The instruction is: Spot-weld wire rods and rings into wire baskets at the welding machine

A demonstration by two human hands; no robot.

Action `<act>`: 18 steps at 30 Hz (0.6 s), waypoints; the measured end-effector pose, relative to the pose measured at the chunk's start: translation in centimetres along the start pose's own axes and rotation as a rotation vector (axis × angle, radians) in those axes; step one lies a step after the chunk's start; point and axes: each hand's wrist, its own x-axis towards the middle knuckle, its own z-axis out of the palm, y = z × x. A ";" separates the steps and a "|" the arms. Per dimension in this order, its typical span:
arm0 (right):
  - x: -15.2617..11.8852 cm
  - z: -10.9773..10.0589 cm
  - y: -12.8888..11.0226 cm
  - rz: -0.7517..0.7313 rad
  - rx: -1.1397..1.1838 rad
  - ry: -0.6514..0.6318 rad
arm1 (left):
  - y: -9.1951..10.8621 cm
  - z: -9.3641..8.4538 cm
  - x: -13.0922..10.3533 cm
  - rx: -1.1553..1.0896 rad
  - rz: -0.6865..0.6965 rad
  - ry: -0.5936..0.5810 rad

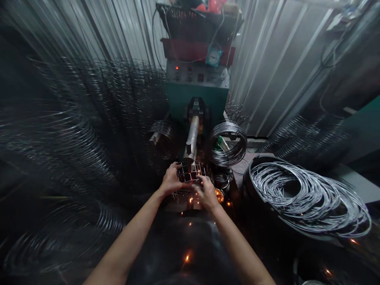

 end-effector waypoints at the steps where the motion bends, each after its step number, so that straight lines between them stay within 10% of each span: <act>1: -0.8 -0.2 0.1 0.093 0.104 0.032 | -0.1 0.0 0.2 0.007 -0.015 0.016; 9: -6.2 -2.5 3.1 0.900 0.915 0.143 | -0.7 -0.3 3.2 0.012 -0.105 -0.006; 18: -10.2 -5.2 5.7 0.900 0.750 0.278 | -4.9 -1.2 0.0 -0.167 -0.158 -0.221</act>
